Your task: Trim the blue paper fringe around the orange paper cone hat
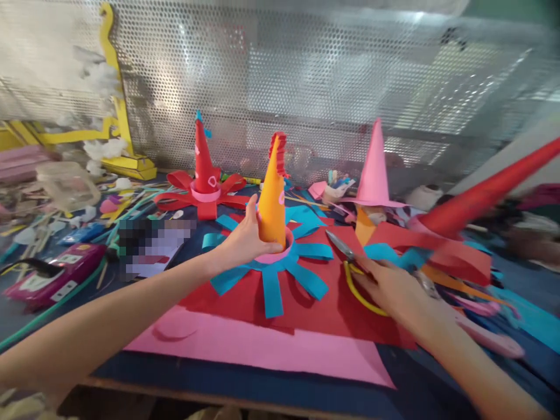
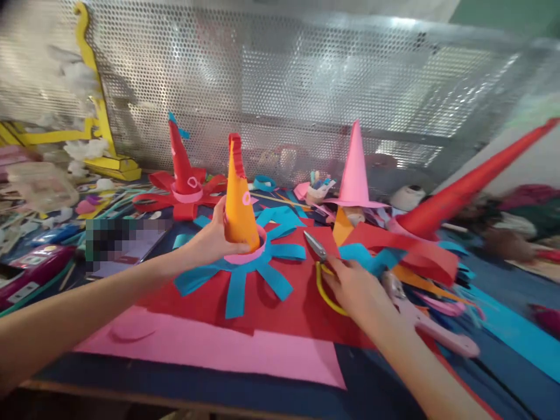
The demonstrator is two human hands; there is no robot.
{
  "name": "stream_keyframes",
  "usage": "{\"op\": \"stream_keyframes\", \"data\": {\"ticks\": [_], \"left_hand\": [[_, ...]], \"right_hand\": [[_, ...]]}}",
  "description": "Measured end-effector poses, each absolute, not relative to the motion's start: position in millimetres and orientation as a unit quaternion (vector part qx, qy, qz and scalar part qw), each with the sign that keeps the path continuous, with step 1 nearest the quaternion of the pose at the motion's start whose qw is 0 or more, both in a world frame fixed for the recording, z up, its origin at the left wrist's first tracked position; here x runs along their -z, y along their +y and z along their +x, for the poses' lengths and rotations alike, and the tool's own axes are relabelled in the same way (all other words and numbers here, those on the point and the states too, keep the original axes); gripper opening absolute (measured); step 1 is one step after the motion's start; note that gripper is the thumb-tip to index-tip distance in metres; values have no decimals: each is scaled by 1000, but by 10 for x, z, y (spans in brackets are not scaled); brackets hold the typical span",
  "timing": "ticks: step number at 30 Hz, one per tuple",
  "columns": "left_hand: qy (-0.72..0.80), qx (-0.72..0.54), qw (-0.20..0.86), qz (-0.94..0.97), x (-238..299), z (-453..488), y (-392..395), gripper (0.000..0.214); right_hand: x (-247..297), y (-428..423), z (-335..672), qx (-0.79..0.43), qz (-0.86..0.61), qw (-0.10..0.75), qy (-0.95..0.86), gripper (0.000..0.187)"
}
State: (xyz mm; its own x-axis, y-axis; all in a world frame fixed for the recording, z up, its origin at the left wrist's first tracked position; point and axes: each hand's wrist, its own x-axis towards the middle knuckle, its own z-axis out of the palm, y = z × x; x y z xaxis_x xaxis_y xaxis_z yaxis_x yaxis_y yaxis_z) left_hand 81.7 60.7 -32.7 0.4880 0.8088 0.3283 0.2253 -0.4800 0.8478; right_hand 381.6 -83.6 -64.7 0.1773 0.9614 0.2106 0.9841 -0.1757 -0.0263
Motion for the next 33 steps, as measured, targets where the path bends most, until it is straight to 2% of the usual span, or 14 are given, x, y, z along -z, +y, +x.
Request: {"op": "stream_keyframes", "data": {"ticks": [3,6,8,12,15,17,19,21,23,25,27,30,31,33], "left_hand": [[302,-397,407,765,326,890,683,103],[262,-423,431,753,104,845,798,91],[232,-436,447,745,-133,787,888,78],[189,-436,482,736,-533,732,1000,61],[182,-443,494,726,-637,764,983,57],[183,-445,488,728,-649,785,949,56],[182,-442,486,732,-655,783,926,57],[180,-437,485,736,-671,760,925,59],[171,-435,485,739,-694,734,942,60],[159,-439,483,741,-714,722,964,61],[152,-447,480,739,-727,728,973,61],[159,-446,480,739,-730,737,947,59],[161,-442,480,740,-728,730,930,58],[160,-437,481,743,-724,694,889,56]], "right_hand": [[491,-942,3771,80,-765,58,-637,28],[209,-1059,3687,44,-742,100,-661,34],[34,-1039,3597,-36,-711,130,-690,35],[-10,-608,3346,-238,-622,171,-727,21],[183,-199,3154,-314,-617,230,-684,32],[266,-127,3079,-354,-613,238,-664,37],[225,-299,3084,-397,-605,214,-655,41],[63,-650,3172,-450,-591,150,-653,45],[-147,-1016,3312,-502,-564,12,-656,43],[-291,-1238,3457,-464,-595,-44,-654,42],[-281,-1260,3571,-320,-680,-26,-659,36],[5,-1063,3650,-77,-760,-31,-644,24],[129,-988,3654,-24,-771,-51,-634,31],[344,-878,3643,40,-775,-83,-626,32]]}}
